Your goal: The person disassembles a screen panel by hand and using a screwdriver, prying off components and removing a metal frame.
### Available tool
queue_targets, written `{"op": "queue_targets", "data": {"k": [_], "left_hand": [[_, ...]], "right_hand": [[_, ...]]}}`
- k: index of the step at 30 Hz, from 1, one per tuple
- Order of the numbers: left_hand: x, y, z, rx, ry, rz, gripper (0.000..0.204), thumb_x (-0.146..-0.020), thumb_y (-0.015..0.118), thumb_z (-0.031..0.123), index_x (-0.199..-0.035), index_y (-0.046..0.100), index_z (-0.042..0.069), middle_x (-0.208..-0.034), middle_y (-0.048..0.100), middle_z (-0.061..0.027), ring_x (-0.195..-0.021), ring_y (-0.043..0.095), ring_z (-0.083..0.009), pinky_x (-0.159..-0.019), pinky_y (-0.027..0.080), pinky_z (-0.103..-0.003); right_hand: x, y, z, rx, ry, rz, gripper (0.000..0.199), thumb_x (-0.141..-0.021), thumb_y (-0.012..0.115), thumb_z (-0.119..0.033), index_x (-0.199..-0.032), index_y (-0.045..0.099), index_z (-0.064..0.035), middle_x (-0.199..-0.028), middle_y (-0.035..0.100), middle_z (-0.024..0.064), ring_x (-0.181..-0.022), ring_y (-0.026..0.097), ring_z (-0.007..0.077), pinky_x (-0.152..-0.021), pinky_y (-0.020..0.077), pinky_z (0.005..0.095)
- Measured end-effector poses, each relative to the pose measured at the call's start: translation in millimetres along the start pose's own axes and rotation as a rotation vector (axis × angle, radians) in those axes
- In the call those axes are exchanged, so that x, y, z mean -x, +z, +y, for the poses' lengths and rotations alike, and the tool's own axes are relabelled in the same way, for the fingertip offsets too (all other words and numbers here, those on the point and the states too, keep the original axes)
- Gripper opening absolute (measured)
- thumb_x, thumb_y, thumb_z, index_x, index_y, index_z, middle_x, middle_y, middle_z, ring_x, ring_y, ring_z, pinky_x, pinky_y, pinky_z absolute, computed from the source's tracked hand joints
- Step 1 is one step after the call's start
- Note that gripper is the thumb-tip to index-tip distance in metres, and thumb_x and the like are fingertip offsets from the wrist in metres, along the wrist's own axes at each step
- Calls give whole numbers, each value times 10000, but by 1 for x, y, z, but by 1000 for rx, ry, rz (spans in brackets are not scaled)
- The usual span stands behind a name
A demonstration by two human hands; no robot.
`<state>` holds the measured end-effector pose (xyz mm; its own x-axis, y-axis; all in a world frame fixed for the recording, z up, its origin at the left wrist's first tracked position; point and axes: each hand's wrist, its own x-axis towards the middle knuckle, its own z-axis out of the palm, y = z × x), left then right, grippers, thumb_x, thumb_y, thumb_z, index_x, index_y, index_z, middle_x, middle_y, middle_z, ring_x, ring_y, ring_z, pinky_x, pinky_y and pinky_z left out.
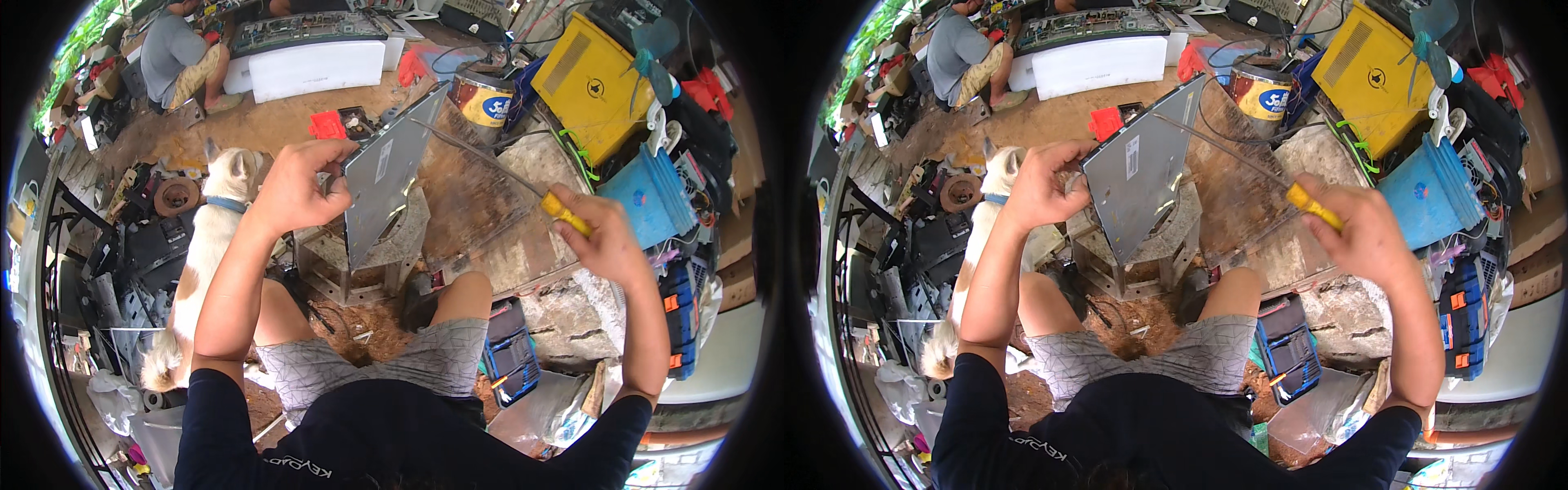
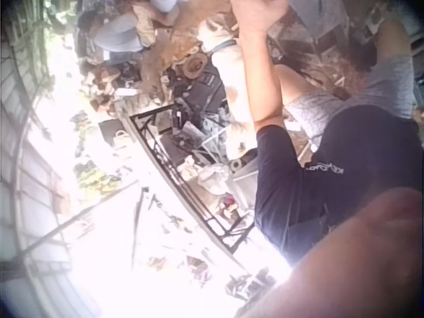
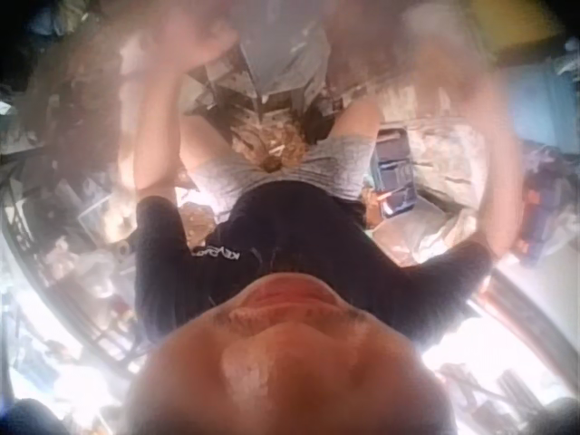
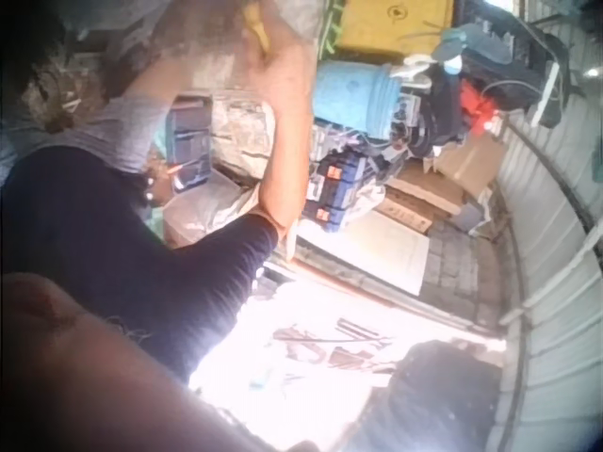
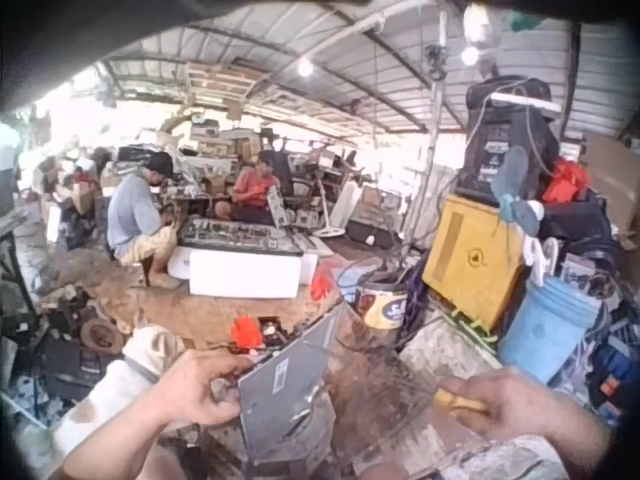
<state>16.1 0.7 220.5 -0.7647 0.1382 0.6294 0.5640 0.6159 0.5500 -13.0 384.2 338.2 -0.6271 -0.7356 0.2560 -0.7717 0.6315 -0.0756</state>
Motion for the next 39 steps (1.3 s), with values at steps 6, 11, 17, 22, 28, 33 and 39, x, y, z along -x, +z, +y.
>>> {"op": "queue_targets", "data": {"k": [6, 11, 17, 22, 28, 33, 39], "left_hand": [[10, 26, -11, 447, -39, 52, 589, -726, 630, 57, -1296, 497, -7, -1220, 610, -186, -1044, 651, -271, -864, 547, -355], [8, 66, -13, 448, -199, 99, 574, -841, 609, 30, -1390, 443, 17, -1221, 600, -170, -1060, 625, -211, -879, 546, -366], [4, 76, -35, 600, -179, 125, 583, -818, 550, -3, -1386, 424, 14, -1164, 593, -113, -1027, 597, -151, -864, 514, -311], [1, 82, -34, 583, -206, 115, 590, -801, 543, -7, -1379, 426, 16, -1077, 598, -85, -897, 569, -109, -784, 483, -274], [3, 86, -21, 629, -229, 103, 567, -825, 557, -3, -1377, 427, 5, -1096, 602, -80, -916, 566, -103, -808, 481, -275], [0, 92, -16, 751, -220, 82, 536, -869, 589, -1, -1377, 417, -10, -1170, 594, -106, -1014, 585, -125, -882, 485, -289], [1, 88, -19, 712, -293, 213, 486, -857, 595, -37, -1318, 444, -20, -1243, 591, -121, -1130, 588, -170, -982, 471, -318]], "right_hand": [[-4, 3, 11, -161, 122, -37, 416, -799, 698, -32, -1207, 630, 12, -980, 681, 236, -892, 667, 384, -802, 524, 357], [-4, 19, 21, -129, 14, 27, 417, -817, 697, -42, -1223, 620, 19, -970, 676, 240, -863, 676, 360, -778, 510, 353], [-6, 17, 11, 1, 70, 10, 425, -834, 697, -95, -1249, 616, -49, -976, 685, 202, -860, 668, 363, -754, 530, 373], [4, 29, -7, 378, 118, 96, 433, -823, 713, -172, -1239, 622, -101, -898, 686, 133, -780, 657, 338, -665, 531, 388], [-19, -30, 9, 412, -65, 49, 461, -759, 766, -215, -1198, 654, -126, -863, 685, 125, -747, 655, 336, -656, 525, 395], [-80, -98, -8, 565, -96, -84, 448, -704, 783, -111, -1143, 697, -105, -813, 675, 149, -808, 659, 351, -724, 514, 409], [-115, -118, -88, 798, -147, -219, 205, -802, 702, -186, -988, 692, -100, -793, 676, 127, -813, 673, 307, -714, 527, 396]]}}
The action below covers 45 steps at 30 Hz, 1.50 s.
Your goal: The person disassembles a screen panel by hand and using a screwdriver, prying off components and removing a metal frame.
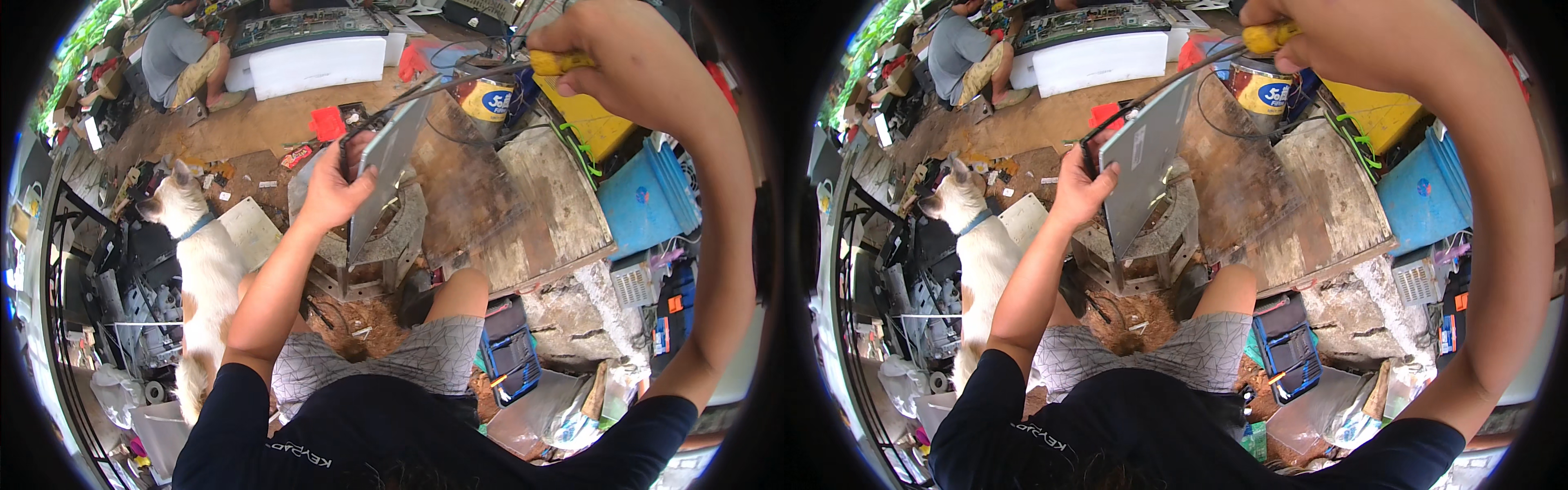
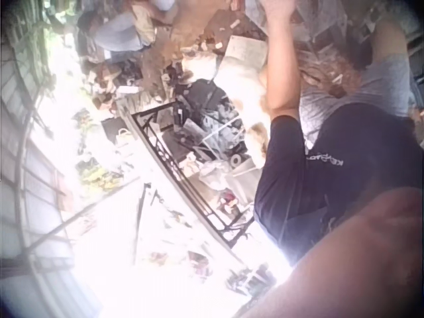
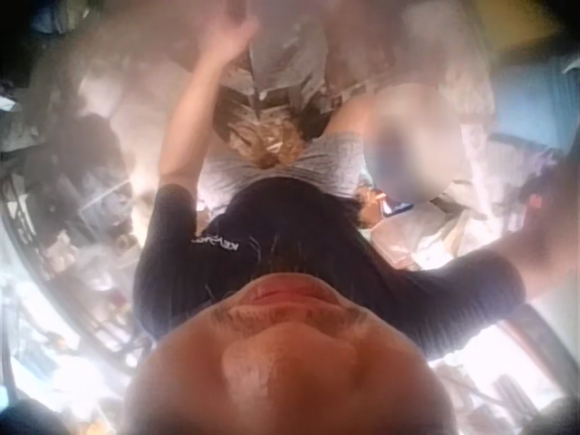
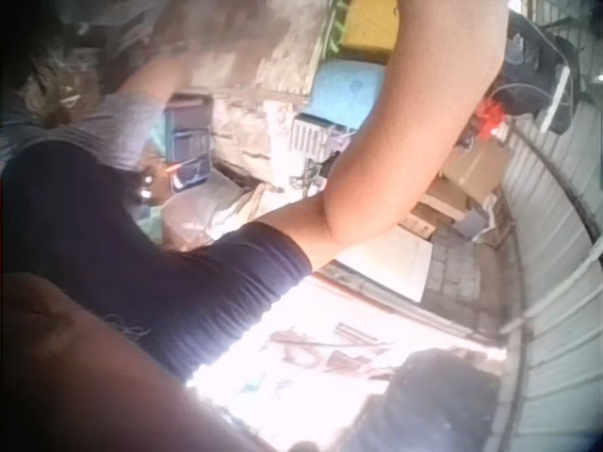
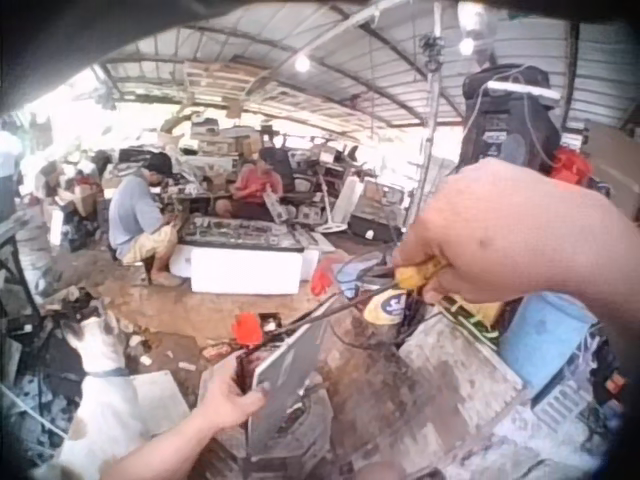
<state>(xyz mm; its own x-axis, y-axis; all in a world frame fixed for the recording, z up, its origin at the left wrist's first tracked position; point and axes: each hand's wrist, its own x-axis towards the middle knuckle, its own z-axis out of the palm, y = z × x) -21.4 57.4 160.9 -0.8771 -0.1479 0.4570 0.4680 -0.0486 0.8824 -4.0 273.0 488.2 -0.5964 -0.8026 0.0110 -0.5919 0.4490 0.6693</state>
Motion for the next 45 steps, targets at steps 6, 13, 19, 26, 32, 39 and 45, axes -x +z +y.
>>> {"op": "queue_targets", "data": {"k": [6, 13, 19, 26, 32, 39, 45], "left_hand": [[-8, 1, 2, -4, -18, 30, 575, -796, 631, -69, -1295, 357, 3, -1085, 611, -92, -983, 610, -129, -857, 510, -284], [-6, 4, 9, 0, 66, 19, 763, -791, 615, -117, -1385, 213, 142, -1090, 591, -131, -923, 636, -158, -787, 523, -288], [-2, -17, -2, -237, 277, 46, 488, -822, 632, -70, -1232, 405, 67, -1142, 583, -107, -910, 618, -120, -735, 498, -256], [0, -1, 14, -446, 286, 147, 312, -813, 673, -1, -1107, 569, 13, -962, 646, -63, -708, 586, -71, -613, 480, -232], [-4, -10, 10, -607, 191, 230, 297, -800, 691, 90, -1085, 620, 45, -827, 654, -106, -602, 607, -149, -592, 505, -288], [-3, 6, 20, -594, 252, 190, 332, -810, 690, 74, -1131, 620, 29, -900, 664, -136, -689, 670, -194, -615, 556, -317], [3, 22, 23, -554, 284, 17, 449, -773, 709, 19, -1206, 596, 51, -998, 664, -112, -790, 669, -184, -705, 554, -315]], "right_hand": [[-12, 13, -3, -49, 163, -194, 216, -811, 678, -227, -993, 725, -122, -847, 701, 138, -861, 672, 330, -762, 526, 421], [11, 6, -7, -105, 21, -112, 244, -795, 679, -180, -1014, 715, -80, -843, 700, 163, -825, 680, 325, -750, 534, 415], [16, 64, -18, -85, 62, 283, 259, -762, 743, -175, -1000, 701, -83, -786, 676, 136, -780, 662, 322, -691, 507, 436], [32, 90, -10, -29, 94, 367, 237, -798, 712, -170, -981, 616, -52, -783, 661, 145, -798, 650, 355, -687, 499, 450], [34, 100, -17, -313, 21, 130, 288, -776, 685, -83, -1049, 596, -54, -838, 651, 182, -843, 651, 366, -726, 516, 443], [67, 141, -22, -1105, 420, 470, 272, -843, 654, -57, -1108, 594, -53, -878, 599, 114, -801, 590, 211, -756, 480, 336], [-37, 215, -184, -1746, 608, 671, 820, -709, 877, -234, -1355, 450, 39, -907, 599, 34, -812, 558, 92, -704, 474, 229]]}}
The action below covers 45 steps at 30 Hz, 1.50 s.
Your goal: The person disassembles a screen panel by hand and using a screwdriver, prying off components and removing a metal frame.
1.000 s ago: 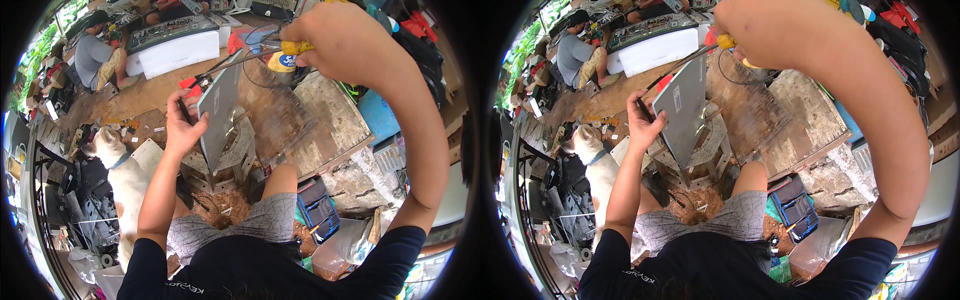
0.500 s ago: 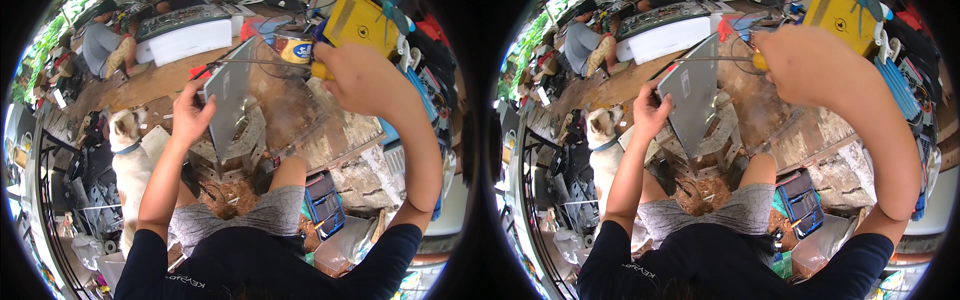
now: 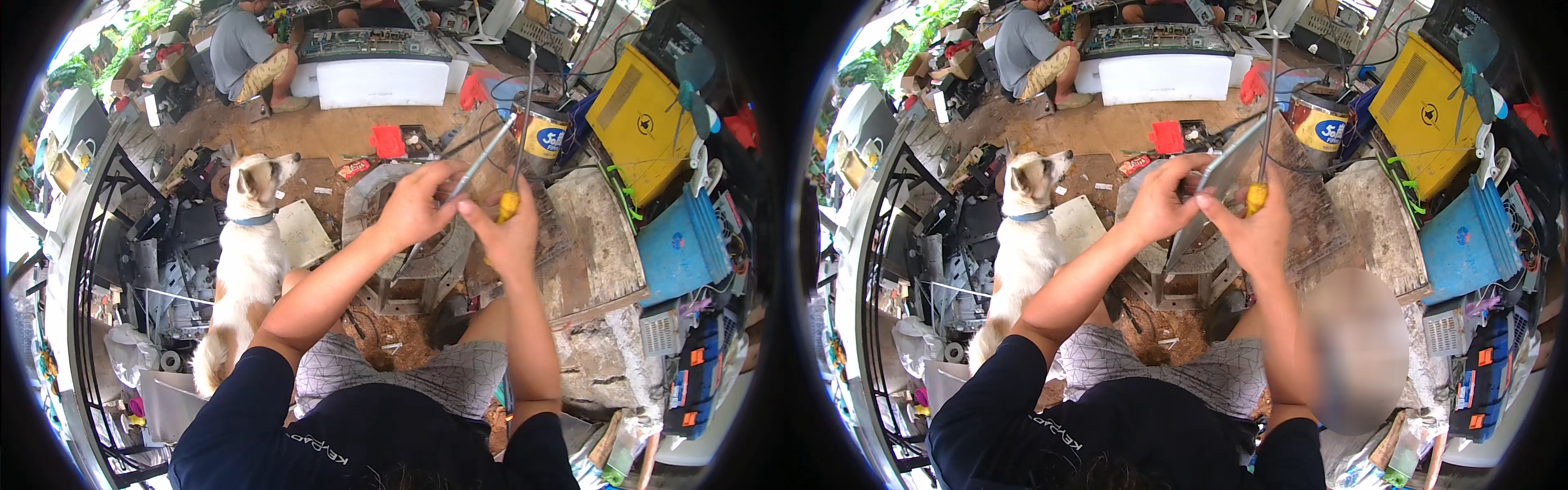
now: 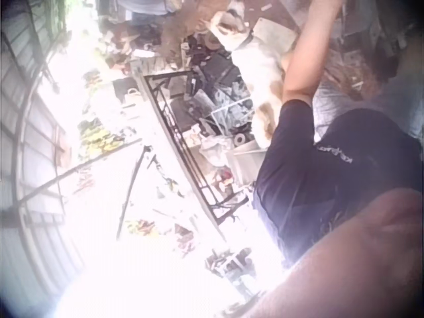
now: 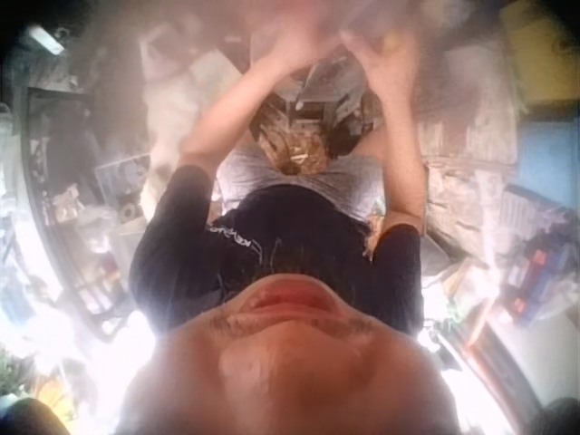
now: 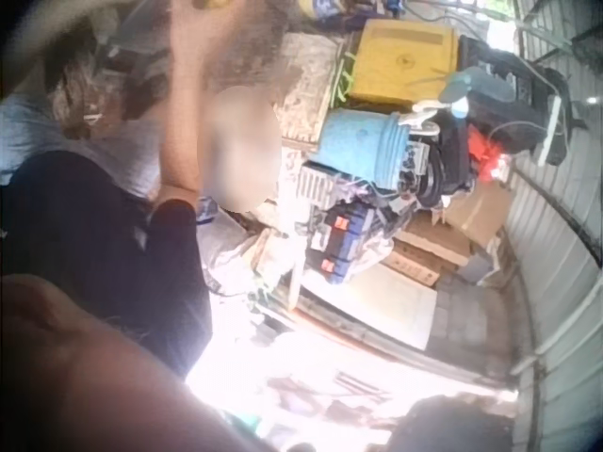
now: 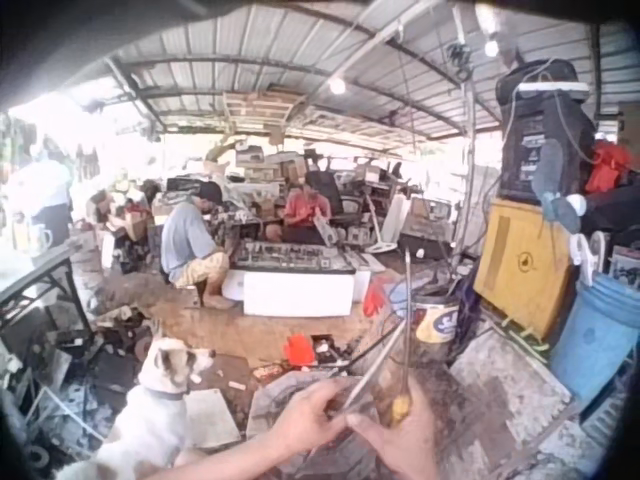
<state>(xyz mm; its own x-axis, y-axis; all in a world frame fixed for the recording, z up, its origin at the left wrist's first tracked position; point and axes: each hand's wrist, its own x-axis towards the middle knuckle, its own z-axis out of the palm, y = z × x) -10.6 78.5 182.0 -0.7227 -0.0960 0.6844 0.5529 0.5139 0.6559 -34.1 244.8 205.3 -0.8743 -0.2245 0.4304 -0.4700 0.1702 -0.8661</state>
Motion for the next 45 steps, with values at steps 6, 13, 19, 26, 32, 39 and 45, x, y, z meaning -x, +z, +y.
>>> {"op": "queue_targets", "data": {"k": [6, 13, 19, 26, 32, 39, 45], "left_hand": [[-11, 24, 5, 115, 200, -245, 689, -790, 723, 19, -1407, 418, 37, -1154, 650, -123, -984, 639, -211, -849, 526, -332], [-6, 55, -26, 177, -224, -20, 417, -1023, 491, 308, -1319, 523, 14, -926, 633, -58, -817, 592, -131, -733, 489, -279], [-24, 57, -35, 391, -209, 169, 301, -1032, 484, 277, -1167, 633, 53, -737, 515, 56, -638, 410, -37, -575, 365, -217], [4, 40, -20, 194, -187, -209, 474, -945, 624, 223, -1347, 450, 41, -966, 605, -59, -871, 579, -144, -808, 489, -304], [62, -15, -40, 108, -404, -526, 576, -832, 775, 281, -1302, 540, 44, -1112, 659, -102, -1009, 637, -185, -890, 516, -333], [86, -32, -14, -150, -234, -535, 248, -885, 686, 230, -1039, 667, 37, -861, 697, -129, -810, 682, -218, -740, 527, -360], [41, -45, -19, -202, -213, -575, 235, -948, 578, 243, -1027, 639, 30, -869, 667, -155, -816, 648, -280, -752, 488, -378]], "right_hand": [[-5, -4, 10, -20, -145, 252, 646, -695, 870, -222, -1215, 561, 6, -776, 670, 44, -627, 606, 113, -612, 508, 281], [5, -32, 22, 316, -111, 335, 371, -710, 759, -212, -1011, 690, -6, -707, 674, 47, -634, 602, 112, -641, 507, 291], [4, -28, 14, 141, -150, 472, 266, -732, 692, -91, -984, 673, -7, -768, 665, 81, -692, 631, 161, -648, 515, 318], [-21, -9, -10, 241, -212, 377, 176, -717, 704, -96, -861, 641, -16, -696, 634, 54, -629, 603, 156, -596, 496, 317], [-89, -44, 5, 153, -167, 395, 125, -740, 689, -103, -822, 640, -23, -680, 629, 47, -574, 593, 168, -539, 482, 310], [-144, -89, 30, -129, 144, 248, 28, -759, 647, -48, -765, 635, -23, -651, 611, 84, -521, 571, 174, -462, 459, 329], [-151, -145, 64, -62, 285, 243, 161, -779, 725, -146, -736, 586, -75, -598, 544, 16, -490, 498, 120, -455, 396, 265]]}}
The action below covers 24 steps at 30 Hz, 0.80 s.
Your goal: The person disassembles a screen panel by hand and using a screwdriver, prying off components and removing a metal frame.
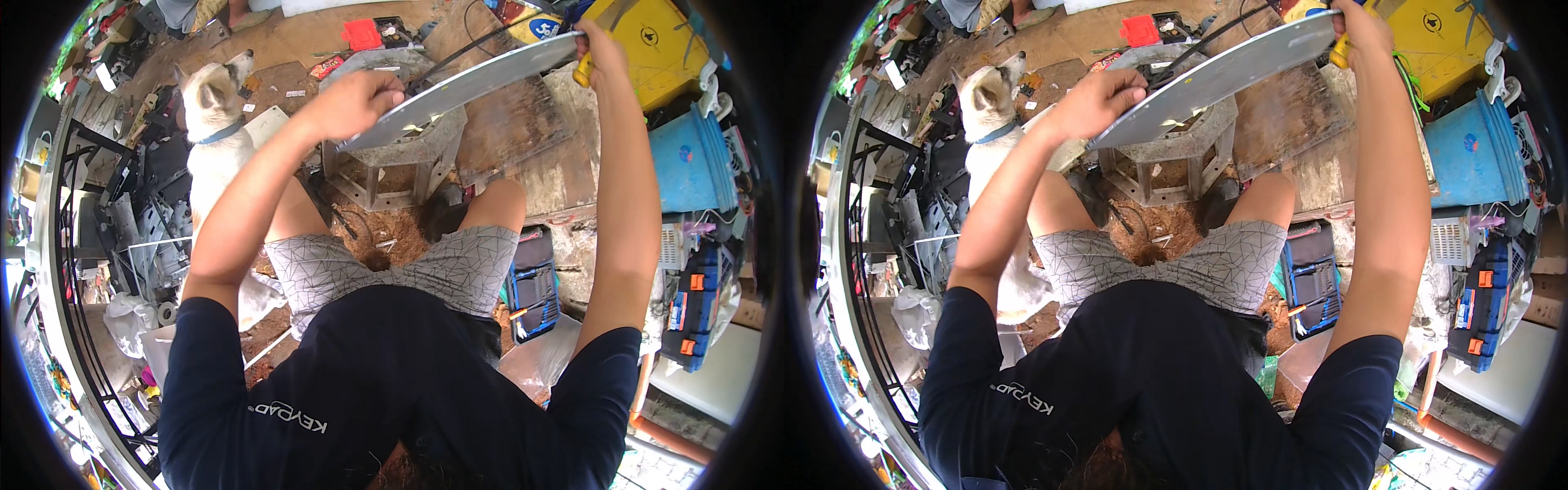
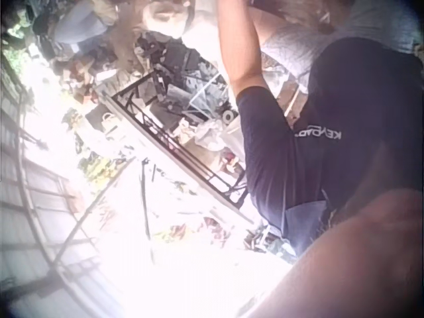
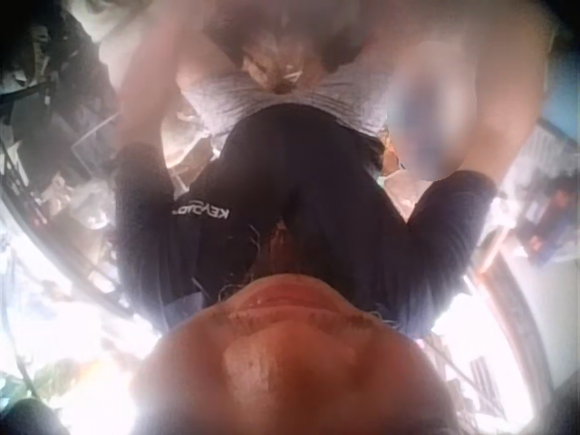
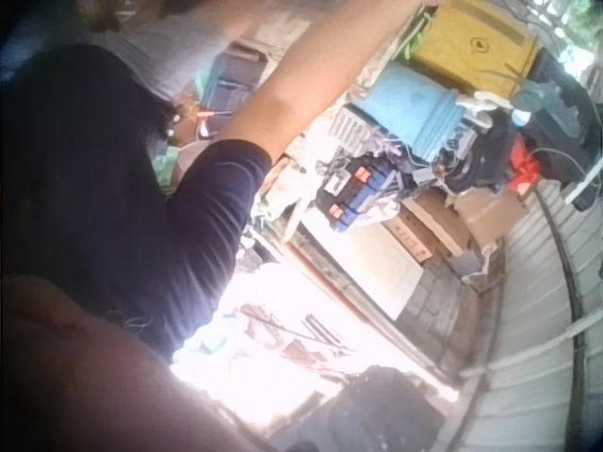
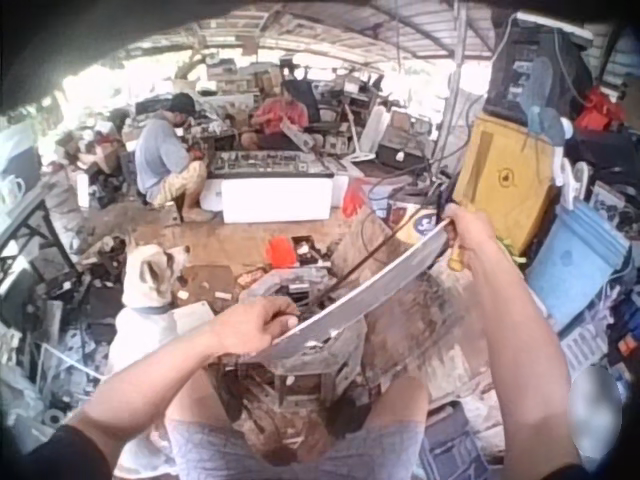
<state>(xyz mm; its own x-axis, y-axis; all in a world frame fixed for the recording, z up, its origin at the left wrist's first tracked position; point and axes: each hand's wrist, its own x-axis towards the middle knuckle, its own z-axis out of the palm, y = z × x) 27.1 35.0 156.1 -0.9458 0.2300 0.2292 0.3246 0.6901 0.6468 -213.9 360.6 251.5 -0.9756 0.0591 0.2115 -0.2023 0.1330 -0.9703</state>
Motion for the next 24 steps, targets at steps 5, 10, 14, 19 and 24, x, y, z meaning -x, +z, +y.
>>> {"op": "queue_targets", "data": {"k": [5, 10, 14, 19, 24], "left_hand": [[-40, -30, -17, -185, 55, -213, 278, -969, 541, 283, -1050, 623, 30, -910, 649, -149, -858, 610, -281, -790, 462, -402], [-72, -23, -19, -179, -59, -467, 293, -972, 537, 291, -1053, 633, 26, -939, 660, -142, -881, 613, -281, -797, 460, -397], [-78, -6, -49, -188, -52, -554, 301, -968, 551, 295, -1047, 645, 21, -929, 668, -127, -883, 613, -258, -791, 457, -390], [-78, 0, -61, -125, -116, -587, 292, -969, 552, 303, -1029, 642, 32, -876, 649, -87, -802, 595, -207, -743, 467, -372], [-83, -13, -37, 206, -338, -601, 342, -960, 561, 357, -1021, 624, 27, -783, 607, -73, -740, 586, -153, -598, 473, -333]], "right_hand": [[8, -11, 66, -154, 247, 63, 189, -782, 729, -160, -757, 588, -37, -670, 589, 67, -501, 520, 163, -461, 412, 292], [25, -30, 139, -158, 483, 105, 153, -875, 659, -217, -812, 612, -86, -648, 564, 9, -482, 473, 90, -417, 384, 234], [48, -18, 153, -106, 465, 116, 161, -846, 692, -184, -801, 605, -56, -648, 574, 32, -482, 489, 109, -425, 403, 244], [42, -14, 171, -132, 461, 152, 178, -831, 706, -181, -799, 608, -36, -664, 600, 52, -509, 522, 120, -447, 429, 262], [27, -9, 156, -135, 476, 141, 148, -847, 669, -189, -789, 597, -73, -663, 573, 16, -507, 486, 92, -457, 414, 245]]}}
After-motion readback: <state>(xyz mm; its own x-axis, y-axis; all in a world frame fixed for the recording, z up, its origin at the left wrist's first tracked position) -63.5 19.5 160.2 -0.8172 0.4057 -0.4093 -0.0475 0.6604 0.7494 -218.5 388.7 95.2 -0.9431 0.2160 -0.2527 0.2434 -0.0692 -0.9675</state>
